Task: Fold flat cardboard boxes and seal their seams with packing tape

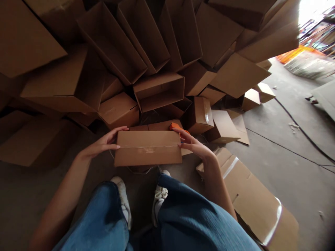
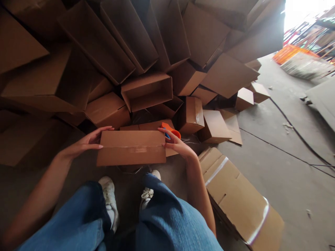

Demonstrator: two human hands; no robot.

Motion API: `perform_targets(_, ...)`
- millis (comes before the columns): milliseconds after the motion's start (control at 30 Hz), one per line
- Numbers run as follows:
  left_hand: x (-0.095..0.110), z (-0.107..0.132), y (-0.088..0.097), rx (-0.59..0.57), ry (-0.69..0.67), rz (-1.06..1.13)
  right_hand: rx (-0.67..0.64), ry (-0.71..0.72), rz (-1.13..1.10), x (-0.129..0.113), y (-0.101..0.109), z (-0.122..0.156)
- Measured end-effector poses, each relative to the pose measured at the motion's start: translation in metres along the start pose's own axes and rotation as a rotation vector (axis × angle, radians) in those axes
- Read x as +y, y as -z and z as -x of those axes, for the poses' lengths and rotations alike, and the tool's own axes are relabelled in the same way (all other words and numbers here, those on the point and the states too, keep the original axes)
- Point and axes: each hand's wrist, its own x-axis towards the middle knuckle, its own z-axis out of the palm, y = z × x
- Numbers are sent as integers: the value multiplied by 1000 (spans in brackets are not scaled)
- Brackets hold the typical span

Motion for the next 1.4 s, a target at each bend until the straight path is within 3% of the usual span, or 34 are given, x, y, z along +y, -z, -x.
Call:
perform_targets(200,0,-1,-6,44,60,55,43,13,-4,0,0,-1)
perform_targets(600,6,-7,-17,84,150,-41,207,29,94,-3,-19,-9)
perform_targets(900,11,-11,-27,166,180,-146,121,31,123,-4,-21,-6)
perform_targets(1033,7,-14,-34,278,270,-100,212,39,107,5,-23,-14)
perform_targets(1167,0,-21,-37,334,332,-31,298,-80,2,17,-29,-24)
perform_targets(1233,-3,-25,-38,359,321,7,338,-95,-39,21,-34,-28)
perform_targets(1400,-3,-34,-43,413,241,19,437,27,22,23,-48,-36)
